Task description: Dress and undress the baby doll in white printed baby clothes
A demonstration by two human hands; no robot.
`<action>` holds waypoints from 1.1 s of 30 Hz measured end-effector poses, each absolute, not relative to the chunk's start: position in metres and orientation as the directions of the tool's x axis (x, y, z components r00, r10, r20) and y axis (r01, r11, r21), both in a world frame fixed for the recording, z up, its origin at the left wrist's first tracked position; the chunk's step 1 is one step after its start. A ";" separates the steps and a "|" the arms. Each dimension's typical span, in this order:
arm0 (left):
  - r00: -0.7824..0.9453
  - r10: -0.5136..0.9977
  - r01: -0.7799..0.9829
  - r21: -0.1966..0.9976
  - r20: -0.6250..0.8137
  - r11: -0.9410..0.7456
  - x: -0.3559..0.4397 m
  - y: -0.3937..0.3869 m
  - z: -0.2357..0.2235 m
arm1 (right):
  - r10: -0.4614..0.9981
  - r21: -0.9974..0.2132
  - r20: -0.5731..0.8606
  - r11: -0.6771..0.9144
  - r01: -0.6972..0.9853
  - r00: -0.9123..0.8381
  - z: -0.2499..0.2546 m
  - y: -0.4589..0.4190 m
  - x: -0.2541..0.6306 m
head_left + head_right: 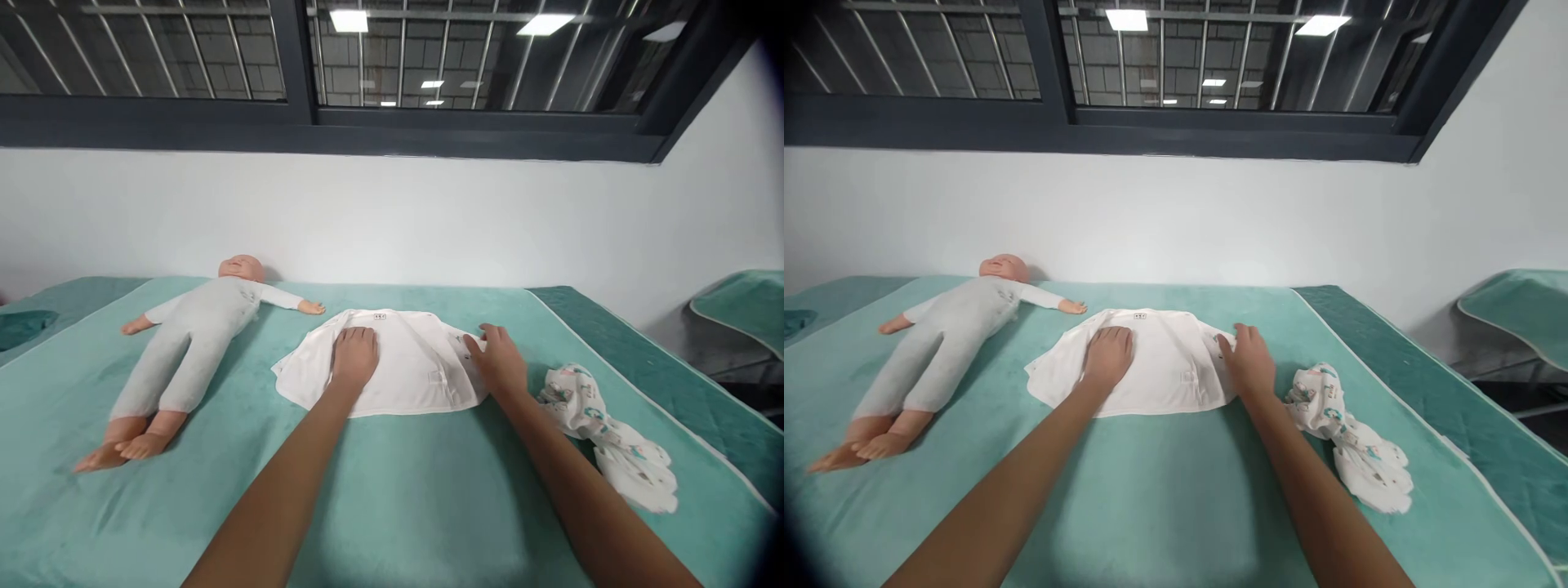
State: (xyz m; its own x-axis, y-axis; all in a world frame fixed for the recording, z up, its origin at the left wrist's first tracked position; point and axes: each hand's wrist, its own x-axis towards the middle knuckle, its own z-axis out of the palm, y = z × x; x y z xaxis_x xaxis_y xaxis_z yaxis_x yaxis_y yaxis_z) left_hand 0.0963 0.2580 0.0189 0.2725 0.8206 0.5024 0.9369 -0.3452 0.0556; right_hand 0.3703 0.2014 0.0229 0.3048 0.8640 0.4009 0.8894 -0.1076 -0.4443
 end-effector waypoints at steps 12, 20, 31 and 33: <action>0.344 0.810 0.914 0.029 0.476 -0.405 0.096 0.252 0.018 | 0.796 -0.274 0.514 -0.200 0.941 0.319 0.013 0.227 0.405; 0.229 0.808 0.904 0.189 0.542 -0.383 0.094 0.240 0.023 | 0.725 -0.362 0.676 0.169 0.917 0.133 -0.002 0.200 0.379; -0.132 0.876 0.921 0.385 0.464 -0.065 -0.067 0.199 0.018 | 0.747 -0.111 0.573 0.478 0.871 -0.337 0.004 0.112 0.302; -0.122 0.904 0.918 0.394 0.411 -0.056 -0.078 0.201 0.015 | 0.743 -0.095 0.538 0.524 0.847 -0.399 0.004 0.108 0.293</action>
State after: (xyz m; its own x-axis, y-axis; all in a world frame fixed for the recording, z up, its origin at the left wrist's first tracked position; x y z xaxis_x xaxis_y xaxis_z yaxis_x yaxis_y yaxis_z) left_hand -0.0783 0.2014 0.0151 -0.1215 0.9036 0.4108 0.9175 -0.0556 0.3938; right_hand 0.2932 0.1084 0.0037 -0.3989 0.7426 0.5380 0.8467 0.5236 -0.0948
